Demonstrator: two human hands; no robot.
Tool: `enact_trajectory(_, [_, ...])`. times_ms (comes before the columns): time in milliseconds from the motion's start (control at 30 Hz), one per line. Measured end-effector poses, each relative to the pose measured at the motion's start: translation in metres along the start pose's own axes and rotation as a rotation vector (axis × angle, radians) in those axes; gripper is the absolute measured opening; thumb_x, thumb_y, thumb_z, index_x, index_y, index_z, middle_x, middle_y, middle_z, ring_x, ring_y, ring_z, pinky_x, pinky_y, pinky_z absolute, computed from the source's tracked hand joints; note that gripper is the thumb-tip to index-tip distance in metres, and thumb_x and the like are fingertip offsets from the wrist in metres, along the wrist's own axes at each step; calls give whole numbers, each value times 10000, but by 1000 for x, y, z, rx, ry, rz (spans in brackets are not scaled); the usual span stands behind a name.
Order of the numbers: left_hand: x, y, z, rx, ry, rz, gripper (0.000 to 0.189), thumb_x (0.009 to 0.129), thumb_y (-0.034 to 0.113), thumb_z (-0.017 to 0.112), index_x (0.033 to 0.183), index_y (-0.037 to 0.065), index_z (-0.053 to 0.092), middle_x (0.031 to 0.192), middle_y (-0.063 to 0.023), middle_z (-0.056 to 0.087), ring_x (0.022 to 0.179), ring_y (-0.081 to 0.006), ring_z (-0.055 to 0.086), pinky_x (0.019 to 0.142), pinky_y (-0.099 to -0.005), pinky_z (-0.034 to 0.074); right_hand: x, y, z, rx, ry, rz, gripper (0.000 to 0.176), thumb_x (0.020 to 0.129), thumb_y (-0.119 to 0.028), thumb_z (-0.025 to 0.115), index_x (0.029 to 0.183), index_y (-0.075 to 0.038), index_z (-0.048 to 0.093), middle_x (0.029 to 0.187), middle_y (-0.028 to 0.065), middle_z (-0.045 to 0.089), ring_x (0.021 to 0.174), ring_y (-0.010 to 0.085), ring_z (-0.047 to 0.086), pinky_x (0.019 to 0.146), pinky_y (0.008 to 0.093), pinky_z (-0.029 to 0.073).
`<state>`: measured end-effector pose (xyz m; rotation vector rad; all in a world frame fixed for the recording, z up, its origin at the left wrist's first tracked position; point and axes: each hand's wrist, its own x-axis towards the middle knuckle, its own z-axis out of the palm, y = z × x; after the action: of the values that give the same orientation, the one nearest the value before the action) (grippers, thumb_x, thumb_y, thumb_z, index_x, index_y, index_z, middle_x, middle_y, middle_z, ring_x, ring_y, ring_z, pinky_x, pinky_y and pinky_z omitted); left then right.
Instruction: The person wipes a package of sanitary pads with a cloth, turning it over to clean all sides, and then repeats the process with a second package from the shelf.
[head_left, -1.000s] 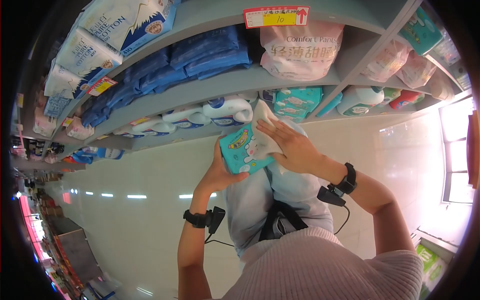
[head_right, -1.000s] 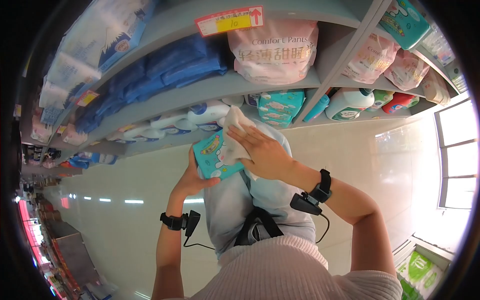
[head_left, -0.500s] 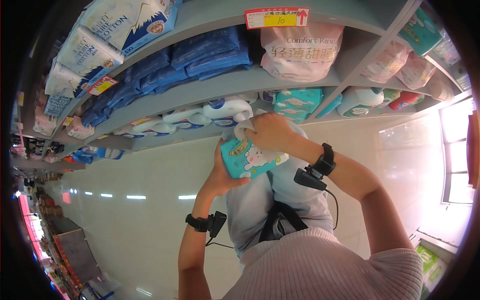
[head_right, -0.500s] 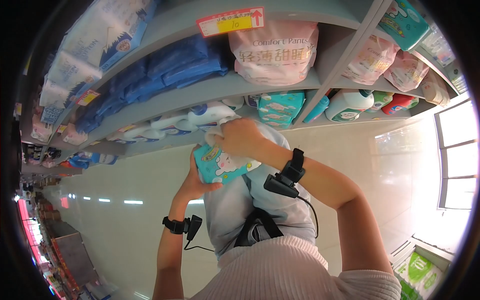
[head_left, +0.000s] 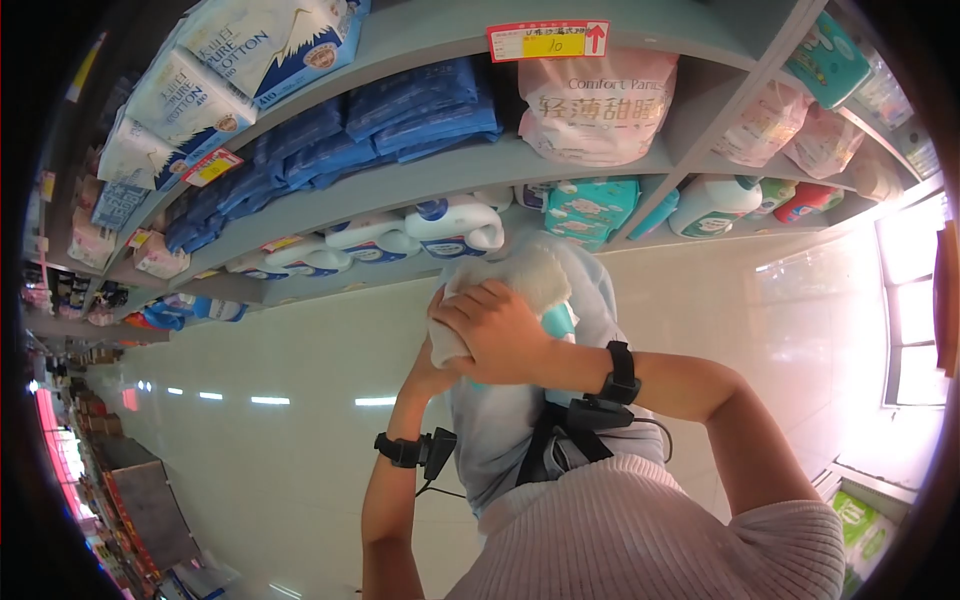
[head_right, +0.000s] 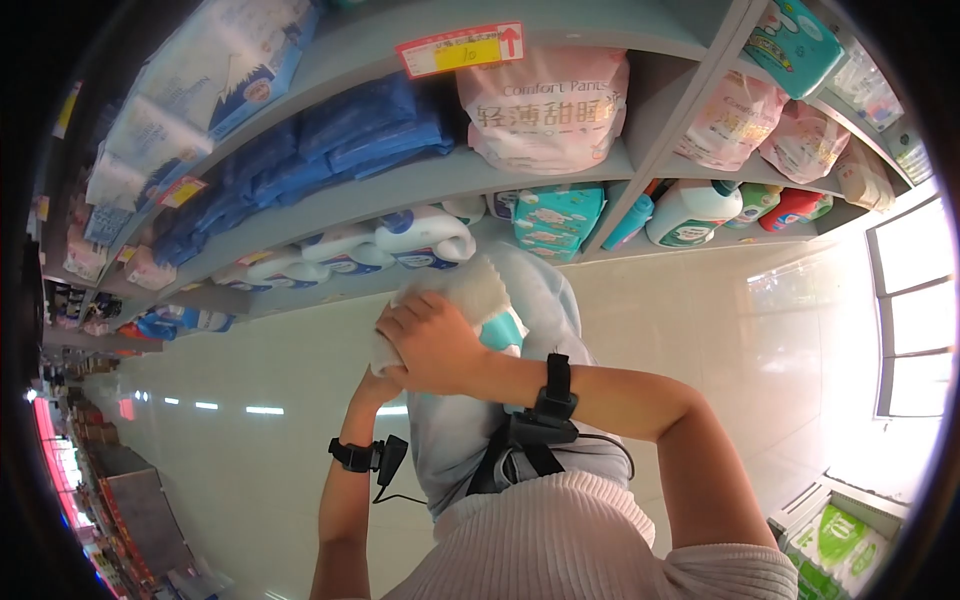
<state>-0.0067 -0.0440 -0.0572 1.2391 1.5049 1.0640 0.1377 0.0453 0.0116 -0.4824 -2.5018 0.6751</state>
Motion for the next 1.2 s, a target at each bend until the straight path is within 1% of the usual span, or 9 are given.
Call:
enact_trajectory(33, [-7, -3, -2, -1, 5, -2, 1013, 732, 310, 762, 1459, 12, 123, 1417, -151, 364, 1309, -262, 382, 1085, -372, 308, -5, -4, -1, 76, 51, -51, 502, 604, -231, 671, 1062, -33, 615, 1082, 99, 625, 975, 281, 587, 869, 393, 437])
enact_trajectory(100, [-19, -10, -6, 341, -130, 295, 912, 738, 277, 755, 1440, 30, 228, 1416, -138, 383, 1305, -261, 390, 1086, -381, 312, -13, -14, -4, 105, 82, -92, 535, 597, -224, 675, 1092, -33, 606, 1114, 97, 619, 1020, 287, 578, 898, 396, 433])
enact_trajectory(533, [-4, -9, 2, -315, 40, -1, 832, 731, 237, 756, 1410, 50, 311, 1405, -137, 399, 1297, -277, 399, 1080, -400, 323, -7, -14, -3, -38, -105, -128, 670, 768, -313, 627, 1331, -1, 439, 1394, 128, 428, 1310, 289, 372, 1114, 396, 275])
enact_trajectory(600, [-3, -21, -5, 371, 44, 284, 782, 728, 197, 753, 1386, 71, 350, 1405, -147, 398, 1289, -282, 406, 1060, -416, 341, -1, -12, -5, -16, -110, -93, 670, 749, -284, 626, 1334, -15, 440, 1395, 121, 436, 1306, 287, 387, 1116, 385, 277])
enact_trajectory(700, [-3, -18, -2, 628, 79, 321, 729, 710, 143, 746, 1350, 80, 404, 1388, -156, 410, 1267, -293, 424, 1030, -422, 364, 5, -5, -5, 39, -153, -28, 655, 755, -259, 602, 1346, -35, 432, 1409, 110, 432, 1320, 284, 378, 1124, 369, 267])
enact_trajectory(933, [3, -7, 9, 147, 24, 217, 645, 687, 89, 742, 1274, 55, 477, 1301, -155, 474, 1214, -308, 463, 1000, -412, 382, 10, 15, -5, 11, -207, 47, 619, 811, -261, 541, 1381, -72, 391, 1449, 95, 383, 1370, 294, 295, 1141, 372, 226])
enact_trajectory(1033, [4, 19, 18, 326, 75, 172, 744, 662, 115, 783, 1308, 58, 418, 1273, -143, 488, 1196, -280, 476, 989, -385, 398, 6, 23, -7, -35, -179, 73, 611, 807, -259, 538, 1372, -77, 395, 1427, 116, 405, 1360, 308, 308, 1133, 384, 245])
enact_trajectory(1100, [0, 30, 22, 120, 205, 92, 858, 638, 136, 816, 1345, 69, 335, 1262, -141, 488, 1168, -257, 496, 976, -365, 412, 4, 30, -20, -13, -164, 144, 601, 802, -253, 540, 1361, -79, 404, 1409, 128, 420, 1354, 314, 314, 1128, 394, 255])
enact_trajectory(1200, [1, 47, 19, 99, 147, 85, 927, 630, 128, 824, 1368, 76, 267, 1246, -134, 500, 1148, -260, 514, 973, -364, 419, -3, 49, -40, -5, -130, 236, 593, 790, -235, 545, 1349, -84, 416, 1373, 148, 447, 1344, 331, 324, 1121, 415, 269])
